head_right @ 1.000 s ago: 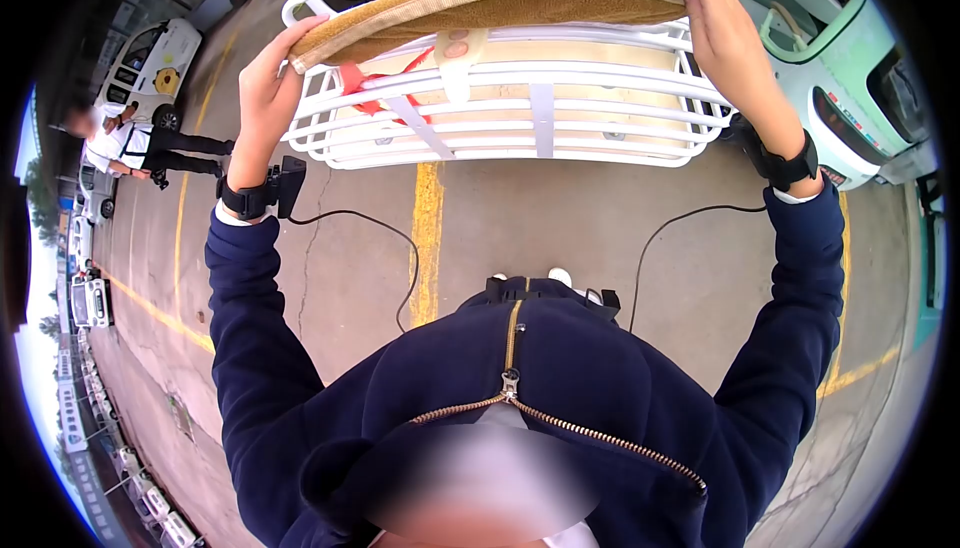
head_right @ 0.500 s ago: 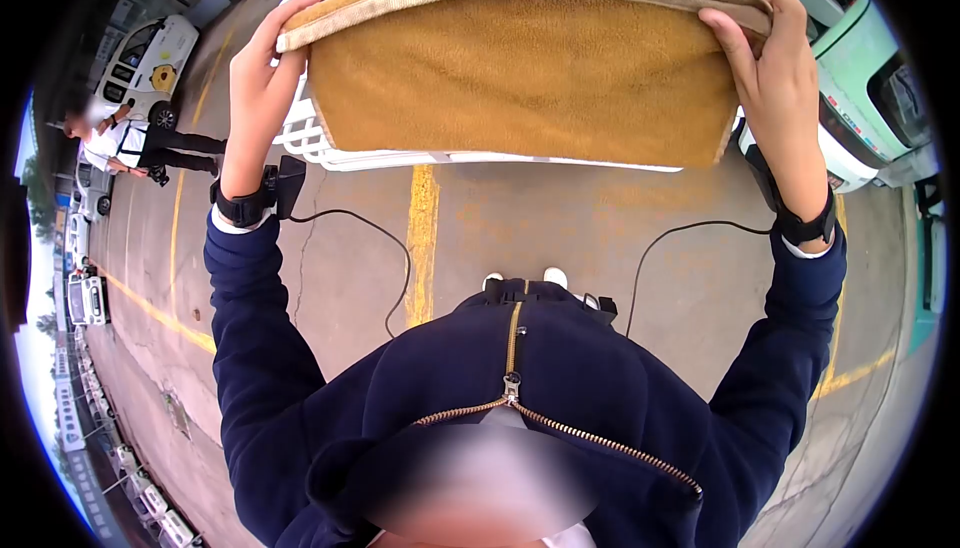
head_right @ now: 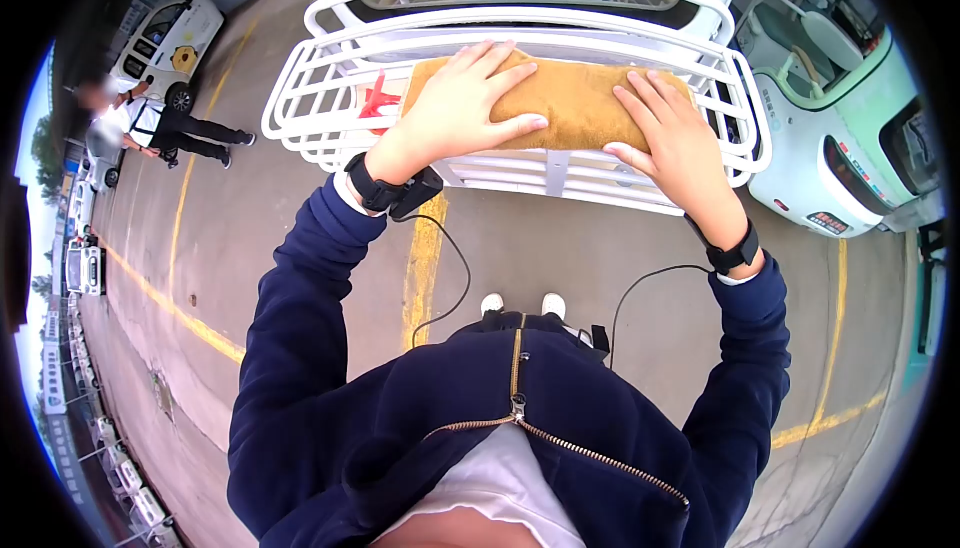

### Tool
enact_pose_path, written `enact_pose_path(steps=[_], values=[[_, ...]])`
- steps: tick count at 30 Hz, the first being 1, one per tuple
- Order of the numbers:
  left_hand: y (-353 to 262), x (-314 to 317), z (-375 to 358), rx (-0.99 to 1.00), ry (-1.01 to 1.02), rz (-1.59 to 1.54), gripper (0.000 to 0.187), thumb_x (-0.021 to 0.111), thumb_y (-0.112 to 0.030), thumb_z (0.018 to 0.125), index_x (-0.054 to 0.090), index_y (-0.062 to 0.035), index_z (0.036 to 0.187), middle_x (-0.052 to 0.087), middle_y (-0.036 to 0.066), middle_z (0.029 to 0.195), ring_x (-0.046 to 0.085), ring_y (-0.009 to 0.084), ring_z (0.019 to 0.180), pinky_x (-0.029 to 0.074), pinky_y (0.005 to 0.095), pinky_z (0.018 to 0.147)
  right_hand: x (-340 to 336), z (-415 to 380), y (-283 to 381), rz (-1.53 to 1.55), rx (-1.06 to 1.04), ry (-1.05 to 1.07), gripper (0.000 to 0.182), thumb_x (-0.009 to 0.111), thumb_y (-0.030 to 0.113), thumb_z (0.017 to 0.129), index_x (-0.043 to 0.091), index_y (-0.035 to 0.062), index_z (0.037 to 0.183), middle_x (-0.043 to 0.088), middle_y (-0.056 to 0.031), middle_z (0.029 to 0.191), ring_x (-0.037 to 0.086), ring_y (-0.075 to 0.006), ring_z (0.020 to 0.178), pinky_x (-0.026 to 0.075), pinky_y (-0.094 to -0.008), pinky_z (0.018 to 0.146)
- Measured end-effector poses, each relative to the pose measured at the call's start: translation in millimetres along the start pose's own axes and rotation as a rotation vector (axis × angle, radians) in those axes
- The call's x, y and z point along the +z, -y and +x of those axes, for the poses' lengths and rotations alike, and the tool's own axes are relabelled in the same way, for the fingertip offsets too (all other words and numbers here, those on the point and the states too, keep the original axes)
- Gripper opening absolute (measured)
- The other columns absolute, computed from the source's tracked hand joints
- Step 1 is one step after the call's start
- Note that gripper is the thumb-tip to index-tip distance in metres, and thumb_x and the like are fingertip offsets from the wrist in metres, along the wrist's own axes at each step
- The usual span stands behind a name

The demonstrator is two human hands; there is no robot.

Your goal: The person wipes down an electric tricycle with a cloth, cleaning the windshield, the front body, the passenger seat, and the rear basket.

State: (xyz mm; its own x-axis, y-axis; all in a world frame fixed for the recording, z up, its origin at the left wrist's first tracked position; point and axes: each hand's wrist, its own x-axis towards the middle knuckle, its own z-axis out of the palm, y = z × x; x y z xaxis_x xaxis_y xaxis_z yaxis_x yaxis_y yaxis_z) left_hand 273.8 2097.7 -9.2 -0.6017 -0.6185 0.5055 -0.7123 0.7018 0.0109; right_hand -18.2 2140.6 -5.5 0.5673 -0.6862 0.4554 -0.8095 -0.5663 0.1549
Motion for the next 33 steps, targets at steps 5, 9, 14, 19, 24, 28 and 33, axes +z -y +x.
enact_pose_path(steps=[5,9,14,19,24,28,33], values=[[4,7,-8,0.028,-0.078,-0.032,0.062,0.056,-0.054,0.093,0.06,-0.003,0.128,0.053,0.024,0.136,0.047,0.0422,0.129,0.037,0.0489,0.11,5,2,19,-0.023,0.07,-0.007,0.056,0.067,0.038,0.086,0.057,0.0123,0.135,0.057,-0.0087,0.139,0.05,-0.0325,0.131,0.042,-0.0431,0.106],[6,11,-13,0.034,-0.139,0.014,0.051,0.055,-0.044,0.096,0.061,-0.0026,0.126,0.055,0.022,0.134,0.05,0.0409,0.126,0.04,0.048,0.108,21,14,42,-0.057,0.1,-0.059,0.044,0.06,0.031,0.094,0.059,0.0118,0.134,0.059,-0.0077,0.136,0.053,-0.0309,0.128,0.042,-0.0434,0.105],[10,6,-29,0.084,-0.256,0.019,0.04,0.059,-0.031,0.094,0.064,-0.0038,0.122,0.06,0.017,0.131,0.056,0.0343,0.123,0.046,0.0433,0.103,43,38,86,-0.042,0.148,-0.195,0.042,0.058,0.028,0.096,0.06,0.0033,0.13,0.061,-0.0079,0.134,0.058,-0.0283,0.123,0.044,-0.0412,0.102],[37,-13,-71,0.076,-0.269,0.07,0.042,0.068,-0.022,0.081,0.066,-0.0062,0.12,0.067,0.009,0.122,0.065,0.0232,0.111,0.051,0.0366,0.095,51,73,135,0.118,0.093,-0.348,0.051,0.061,0.029,0.093,0.054,0.0029,0.136,0.057,-0.0098,0.139,0.054,-0.0272,0.127,0.041,-0.0409,0.106],[84,-39,-116,0.058,-0.313,0.183,0.04,0.066,-0.024,0.081,0.066,-0.0056,0.116,0.069,0.008,0.107,0.066,0.0244,0.098,0.053,0.0382,0.086,61,97,168,0.035,0.034,-0.354,0.049,0.067,0.034,0.088,0.061,0.0082,0.129,0.06,-0.0067,0.134,0.055,-0.0231,0.123,0.041,-0.0391,0.107],[87,-23,-115,0.005,-0.433,0.231,0.031,0.055,-0.026,0.089,0.068,-0.0038,0.107,0.067,0.009,0.097,0.065,0.0255,0.091,0.051,0.0409,0.083,71,105,178,0.039,0.043,-0.444,0.046,0.071,0.035,0.083,0.067,0.0094,0.12,0.066,-0.0033,0.123,0.059,-0.0184,0.117,0.043,-0.0368,0.104],[54,2,-105,-0.321,-0.563,0.134,0.034,0.042,-0.021,0.099,0.07,-0.0028,0.106,0.07,0.01,0.102,0.065,0.0295,0.097,0.044,0.0408,0.09,63,91,153,0.227,-0.132,-0.488,0.037,0.072,0.031,0.083,0.07,0.0088,0.113,0.07,-0.0016,0.113,0.064,-0.0168,0.108,0.049,-0.0345,0.098]])
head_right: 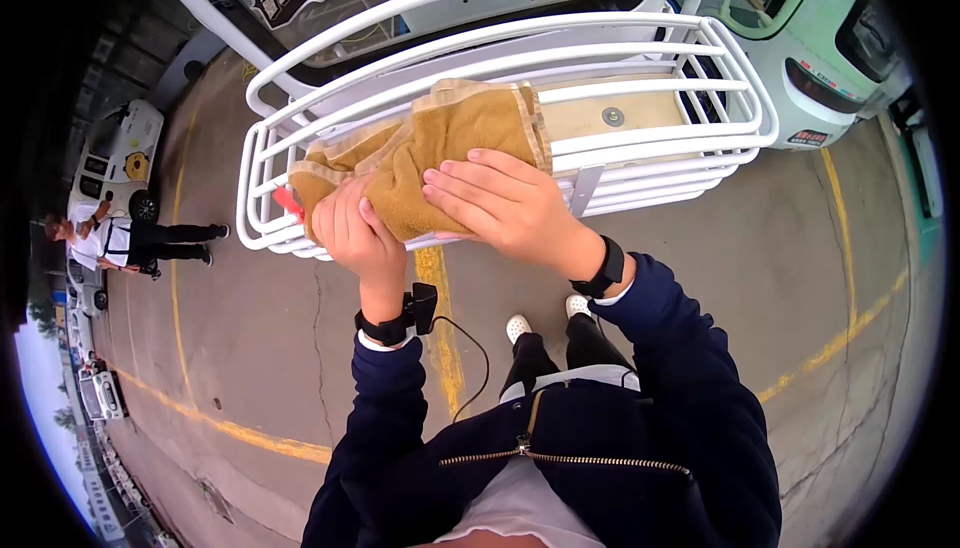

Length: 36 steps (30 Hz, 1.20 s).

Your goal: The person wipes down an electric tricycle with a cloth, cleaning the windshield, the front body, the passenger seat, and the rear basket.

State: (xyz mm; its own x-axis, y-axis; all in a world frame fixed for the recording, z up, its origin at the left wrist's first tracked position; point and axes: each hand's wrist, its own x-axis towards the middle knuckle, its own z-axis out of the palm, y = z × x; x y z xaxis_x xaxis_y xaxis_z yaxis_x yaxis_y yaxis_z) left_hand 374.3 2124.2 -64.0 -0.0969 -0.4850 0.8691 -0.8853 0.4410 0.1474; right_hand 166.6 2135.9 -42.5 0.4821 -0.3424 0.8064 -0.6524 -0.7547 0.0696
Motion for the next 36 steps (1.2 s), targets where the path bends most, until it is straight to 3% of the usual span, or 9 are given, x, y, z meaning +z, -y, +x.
enact_pose_path(steps=[6,9,16,19,21,25,29,31,36], values=[[-101,21,-17,0.005,-0.019,-0.446,0.041,0.036,-0.024,0.104,0.068,-0.0004,0.115,0.068,0.012,0.122,0.06,0.029,0.119,0.041,0.0409,0.1,-67,-39,-48,0.044,-0.172,0.048,0.021,0.066,0.01,0.077,0.072,0.0088,0.097,0.071,-0.0021,0.104,0.067,-0.0163,0.101,0.053,-0.0265,0.079],[-155,40,-15,0.083,0.136,-0.298,0.04,0.04,-0.026,0.103,0.068,-0.0005,0.115,0.066,0.013,0.125,0.059,0.0284,0.122,0.041,0.0405,0.102,-108,-81,-84,-0.024,-0.139,0.044,0.019,0.065,0.01,0.078,0.071,0.0076,0.097,0.072,-0.0026,0.1,0.069,-0.0174,0.097,0.052,-0.0265,0.076],[-301,122,29,0.185,0.184,-0.187,0.034,0.055,-0.028,0.096,0.068,-0.0039,0.117,0.067,0.011,0.123,0.061,0.0247,0.117,0.042,0.0374,0.1,-210,-189,-167,-0.25,0.234,-0.072,0.028,0.066,0.007,0.084,0.068,0.0013,0.111,0.071,-0.0112,0.114,0.067,-0.0273,0.107,0.053,-0.0346,0.085],[-343,153,32,0.199,0.221,-0.121,0.033,0.059,-0.026,0.093,0.069,-0.0063,0.116,0.068,0.007,0.121,0.064,0.0204,0.112,0.046,0.0342,0.095,-202,-236,-175,-0.15,0.478,-0.1,0.036,0.067,0.008,0.084,0.064,-0.0029,0.118,0.067,-0.0167,0.121,0.064,-0.034,0.112,0.051,-0.0393,0.092],[-352,161,26,0.321,-0.054,-0.179,0.033,0.062,-0.031,0.092,0.071,-0.0097,0.115,0.068,0.003,0.122,0.064,0.0176,0.11,0.048,0.0316,0.092,-174,-282,-167,-0.024,0.648,-0.081,0.04,0.069,0.005,0.082,0.062,-0.0046,0.12,0.064,-0.0227,0.124,0.063,-0.0387,0.112,0.049,-0.0423,0.096],[-315,177,-29,0.626,0.09,-0.273,0.034,0.064,-0.028,0.094,0.066,-0.0112,0.123,0.066,0.003,0.126,0.062,0.0169,0.116,0.049,0.034,0.098,-133,-312,-136,0.093,0.667,0.001,0.03,0.067,-0.003,0.078,0.064,-0.0038,0.108,0.065,-0.0235,0.111,0.06,-0.0406,0.114,0.05,-0.043,0.093],[-285,207,-128,-0.503,0.567,-1.299,0.039,0.065,-0.025,0.092,0.06,-0.0112,0.129,0.063,0.008,0.126,0.06,0.0274,0.116,0.049,0.0388,0.098,-131,-324,-130,0.164,0.709,-0.03,0.028,0.068,-0.004,0.076,0.064,-0.0016,0.104,0.065,-0.0195,0.107,0.059,-0.0406,0.107,0.05,-0.0444,0.091],[-279,173,-109,0.255,0.397,-0.24,0.042,0.067,-0.021,0.089,0.06,-0.0124,0.129,0.062,0.01,0.129,0.059,0.0301,0.117,0.049,0.0422,0.097,-135,-324,-132,0.15,0.653,-0.019,0.029,0.068,-0.004,0.076,0.064,-0.0006,0.104,0.065,-0.018,0.108,0.059,-0.0401,0.105,0.05,-0.0444,0.091],[-268,148,-126,0.036,0.367,-0.241,0.039,0.074,-0.023,0.083,0.065,-0.0117,0.12,0.066,0.01,0.119,0.063,0.031,0.108,0.05,0.0431,0.093,-121,-307,-131,0.065,0.504,0.078,0.037,0.073,0.003,0.072,0.065,0.0029,0.108,0.064,-0.0144,0.112,0.057,-0.0363,0.111,0.047,-0.0454,0.094]])
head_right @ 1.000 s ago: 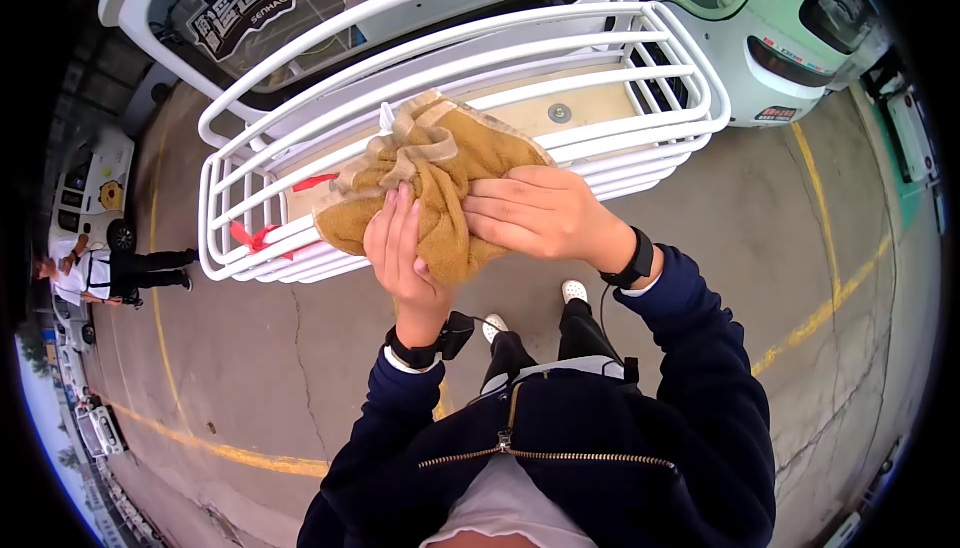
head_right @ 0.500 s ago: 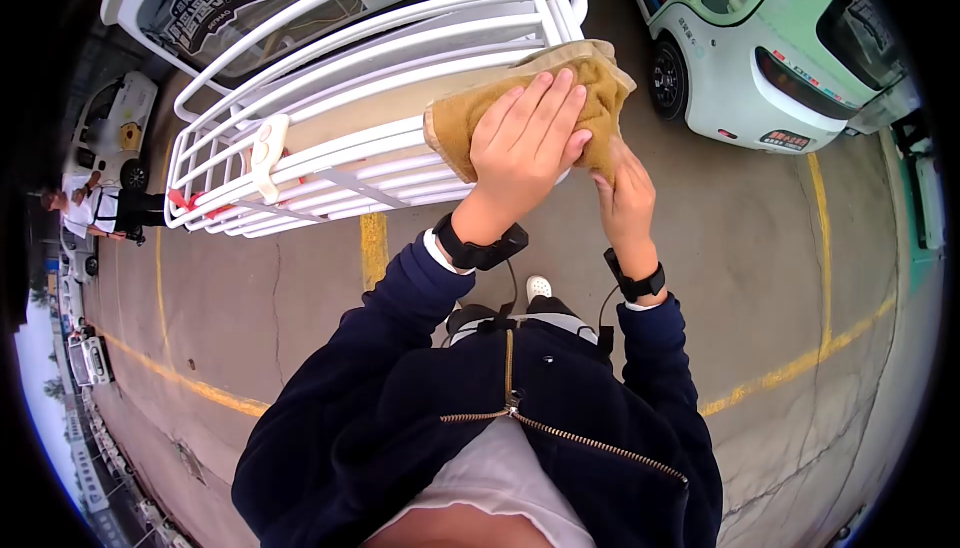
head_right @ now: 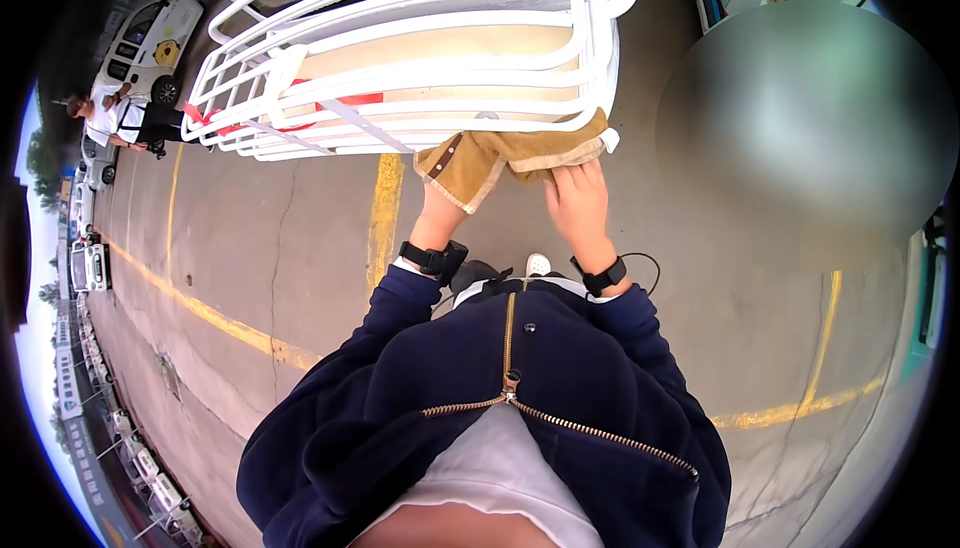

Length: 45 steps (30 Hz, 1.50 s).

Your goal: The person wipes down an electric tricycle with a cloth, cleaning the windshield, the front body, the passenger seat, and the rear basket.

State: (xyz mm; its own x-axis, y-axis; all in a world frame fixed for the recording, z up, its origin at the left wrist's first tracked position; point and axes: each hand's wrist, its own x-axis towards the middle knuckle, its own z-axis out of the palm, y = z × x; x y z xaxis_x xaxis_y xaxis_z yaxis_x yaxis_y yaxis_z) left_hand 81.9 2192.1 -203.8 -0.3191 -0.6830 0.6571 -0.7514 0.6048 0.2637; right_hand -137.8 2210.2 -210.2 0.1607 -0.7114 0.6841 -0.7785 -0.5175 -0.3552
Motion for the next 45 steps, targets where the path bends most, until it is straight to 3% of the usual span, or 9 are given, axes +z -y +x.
enact_pose_path(steps=[8,10,11,18,22,26,30,35,45], values=[[17,-26,27,-0.174,-0.099,0.285,0.034,0.068,-0.03,0.086,0.068,-0.008,0.112,0.07,0.014,0.096,0.066,0.0331,0.089,0.052,0.044,0.08,42,72,42,-0.136,-0.021,0.487,0.054,0.071,0.02,0.072,0.06,0.0006,0.121,0.066,-0.0156,0.112,0.061,-0.0348,0.105,0.048,-0.0459,0.093],[24,-19,33,-0.482,0.332,0.351,0.03,0.062,-0.033,0.089,0.069,-0.0091,0.107,0.069,0.015,0.087,0.066,0.0349,0.076,0.052,0.0446,0.07,52,87,37,-0.161,-0.17,0.32,0.053,0.071,0.022,0.073,0.062,0.0037,0.122,0.066,-0.0157,0.113,0.063,-0.035,0.103,0.05,-0.0464,0.09],[30,-13,34,-0.248,0.015,0.394,0.029,0.057,-0.032,0.092,0.071,-0.0079,0.097,0.068,0.015,0.081,0.065,0.0352,0.069,0.052,0.0446,0.063,56,91,36,-0.118,-0.203,0.223,0.05,0.071,0.023,0.074,0.064,0.0052,0.121,0.066,-0.0159,0.114,0.063,-0.0349,0.102,0.05,-0.0466,0.088],[37,-7,39,-0.184,-0.023,0.41,0.029,0.056,-0.028,0.092,0.071,-0.0032,0.093,0.069,0.015,0.083,0.066,0.0347,0.072,0.053,0.0459,0.068,65,70,27,-0.223,-0.285,0.146,0.043,0.068,0.019,0.077,0.065,0.0038,0.117,0.065,-0.0147,0.114,0.063,-0.0325,0.102,0.051,-0.0409,0.092],[11,2,25,-0.333,-0.123,0.247,0.03,0.049,-0.02,0.096,0.066,0.0035,0.105,0.067,0.021,0.101,0.063,0.0376,0.095,0.049,0.0455,0.084,41,58,19,-0.094,-0.331,0.259,0.037,0.061,0.009,0.08,0.066,0.0061,0.117,0.066,-0.0107,0.117,0.063,-0.0261,0.106,0.05,-0.0391,0.094],[-48,29,-7,-0.495,-0.031,0.036,0.06,0.046,-0.011,0.094,0.027,0.0045,0.149,0.035,0.027,0.148,0.036,0.046,0.133,0.026,0.0517,0.112,5,40,2,0.044,-0.388,0.15,0.042,0.058,0.006,0.082,0.063,0.0084,0.123,0.064,-0.0043,0.126,0.058,-0.0226,0.12,0.045,-0.0396,0.104],[-71,65,-34,-0.422,0.059,-0.108,0.077,0.055,-0.013,0.089,0.015,0.0104,0.15,0.02,0.033,0.155,0.026,0.0515,0.138,0.023,0.0551,0.114,-23,-5,-25,-0.097,-0.359,0.179,0.046,0.058,0.004,0.082,0.06,0.0087,0.127,0.063,-0.0035,0.128,0.055,-0.0232,0.125,0.04,-0.043,0.111],[-49,60,-32,-0.194,0.132,-0.013,0.043,0.062,-0.019,0.085,0.057,-0.0062,0.126,0.053,0.02,0.133,0.046,0.0432,0.127,0.037,0.0518,0.107,-14,-45,-47,-0.192,-0.196,0.234,0.05,0.057,-0.005,0.077,0.06,0.0051,0.126,0.062,-0.01,0.128,0.053,-0.0275,0.127,0.039,-0.0472,0.112],[-12,26,2,-0.107,0.155,0.102,0.038,0.063,-0.02,0.078,0.063,-0.0143,0.116,0.067,0.01,0.101,0.065,0.0316,0.094,0.053,0.0444,0.082,39,-29,-5,-0.05,0.053,0.249,0.077,0.063,0.002,0.07,0.04,-0.0042,0.143,0.044,-0.0185,0.146,0.042,-0.0408,0.13,0.035,-0.0487,0.11]])
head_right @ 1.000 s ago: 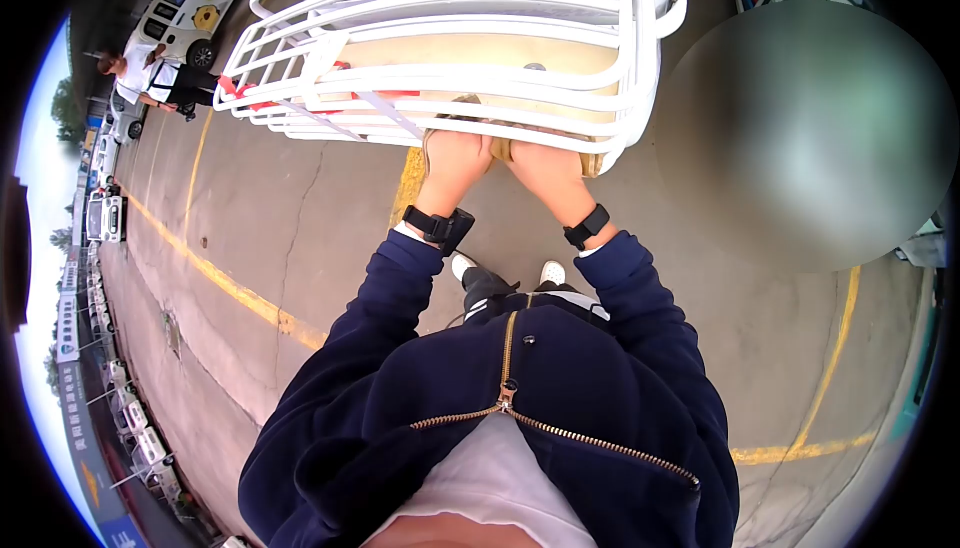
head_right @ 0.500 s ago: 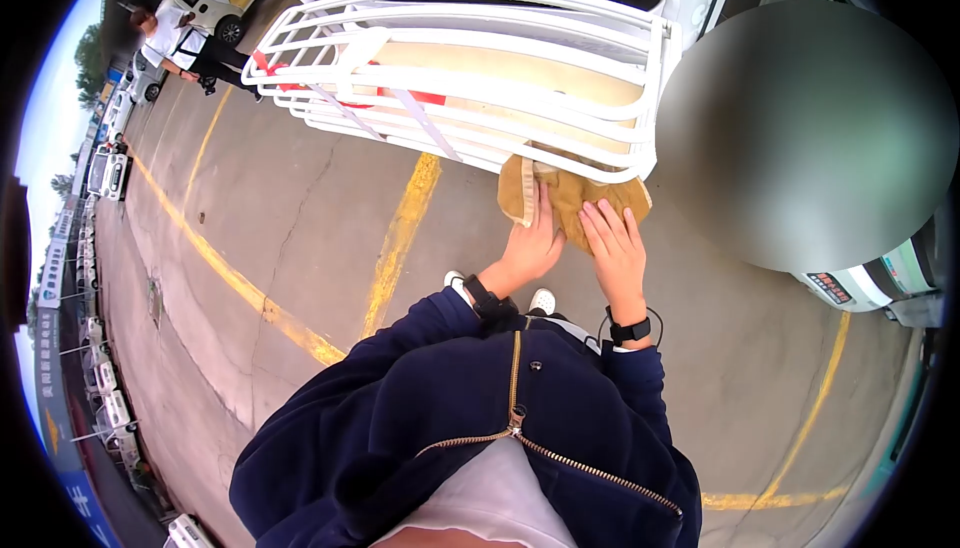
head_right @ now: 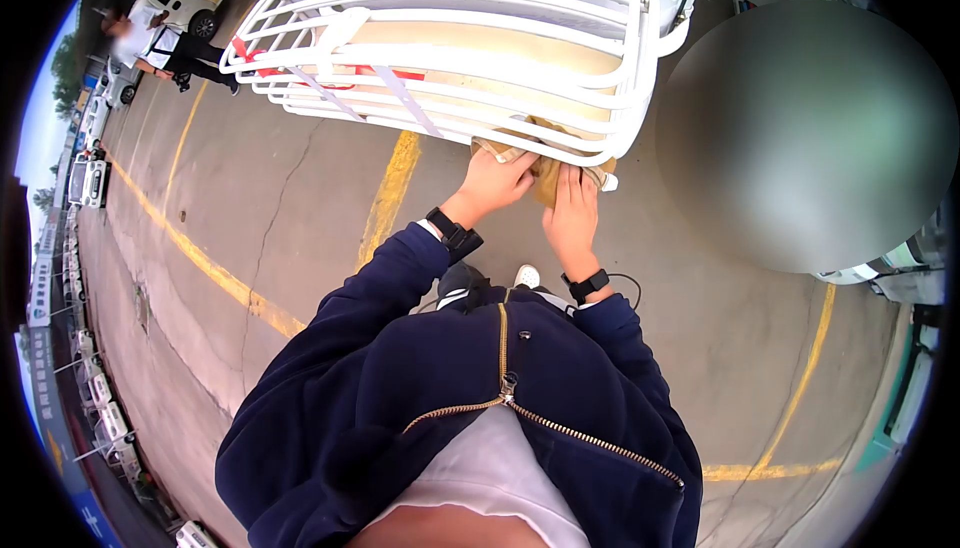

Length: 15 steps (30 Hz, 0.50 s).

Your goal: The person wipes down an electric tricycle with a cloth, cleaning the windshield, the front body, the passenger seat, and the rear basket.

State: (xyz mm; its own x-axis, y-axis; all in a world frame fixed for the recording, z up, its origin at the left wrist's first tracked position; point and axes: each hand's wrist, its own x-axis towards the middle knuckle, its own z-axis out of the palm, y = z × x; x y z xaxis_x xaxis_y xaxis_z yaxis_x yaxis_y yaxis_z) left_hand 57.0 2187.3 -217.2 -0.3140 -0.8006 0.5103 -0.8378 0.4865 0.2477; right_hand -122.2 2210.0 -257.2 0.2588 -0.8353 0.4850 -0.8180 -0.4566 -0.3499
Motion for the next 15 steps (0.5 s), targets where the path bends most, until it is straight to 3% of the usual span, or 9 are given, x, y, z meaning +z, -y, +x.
enact_pose_path(steps=[3,5,9,11,12,13,15], values=[[30,-16,-20,-0.058,0.082,0.139,0.045,0.064,-0.018,0.078,0.059,-0.0133,0.122,0.069,0.009,0.096,0.066,0.0293,0.086,0.051,0.0424,0.074,9,21,23,0.027,-0.123,0.006,0.075,0.063,0.005,0.07,0.043,-0.0025,0.142,0.049,-0.0185,0.142,0.048,-0.0358,0.126,0.037,-0.0457,0.107],[50,-23,-31,-0.153,0.016,0.168,0.046,0.064,-0.017,0.078,0.059,-0.0079,0.122,0.069,0.011,0.095,0.066,0.0304,0.087,0.05,0.0421,0.077,23,40,48,0.082,-0.191,0.027,0.071,0.064,0.007,0.07,0.048,-0.0019,0.138,0.052,-0.0171,0.138,0.05,-0.0326,0.125,0.037,-0.0448,0.108],[66,-8,-42,-0.137,0.029,0.27,0.047,0.063,-0.015,0.078,0.058,-0.0024,0.123,0.068,0.014,0.095,0.065,0.0324,0.091,0.048,0.0436,0.083,60,61,63,0.185,-0.25,-0.005,0.058,0.065,0.012,0.072,0.058,-0.0012,0.127,0.063,-0.0138,0.125,0.056,-0.0283,0.119,0.039,-0.042,0.107],[49,-11,-38,-0.317,0.07,0.211,0.049,0.064,-0.014,0.078,0.056,0.0016,0.123,0.067,0.017,0.097,0.062,0.0347,0.096,0.046,0.0464,0.087,55,62,59,0.136,-0.22,-0.039,0.053,0.065,0.015,0.072,0.061,-0.0013,0.122,0.066,-0.0124,0.119,0.059,-0.0267,0.116,0.041,-0.0409,0.106],[46,-11,-39,-0.393,0.178,0.143,0.058,0.065,-0.014,0.077,0.051,0.004,0.13,0.064,0.021,0.109,0.058,0.0371,0.104,0.043,0.0499,0.094,53,59,51,0.129,-0.262,-0.036,0.057,0.065,0.014,0.069,0.06,-0.0011,0.124,0.065,-0.0138,0.12,0.058,-0.0277,0.116,0.041,-0.0412,0.105],[42,-10,-41,-0.367,0.191,0.153,0.058,0.065,-0.014,0.077,0.051,0.004,0.13,0.064,0.021,0.109,0.058,0.0371,0.104,0.043,0.0499,0.094,45,56,47,0.124,-0.306,-0.028,0.061,0.066,0.013,0.066,0.059,-0.0009,0.125,0.064,-0.0151,0.12,0.057,-0.0286,0.117,0.041,-0.0416,0.105],[34,-7,-43,-0.282,0.083,0.209,0.07,0.066,-0.015,0.078,0.04,0.0085,0.139,0.054,0.027,0.127,0.051,0.041,0.115,0.038,0.0519,0.102,25,43,30,0.094,-0.246,-0.02,0.064,0.067,0.012,0.061,0.06,-0.0002,0.123,0.063,-0.0143,0.12,0.057,-0.0291,0.117,0.042,-0.0418,0.104]])
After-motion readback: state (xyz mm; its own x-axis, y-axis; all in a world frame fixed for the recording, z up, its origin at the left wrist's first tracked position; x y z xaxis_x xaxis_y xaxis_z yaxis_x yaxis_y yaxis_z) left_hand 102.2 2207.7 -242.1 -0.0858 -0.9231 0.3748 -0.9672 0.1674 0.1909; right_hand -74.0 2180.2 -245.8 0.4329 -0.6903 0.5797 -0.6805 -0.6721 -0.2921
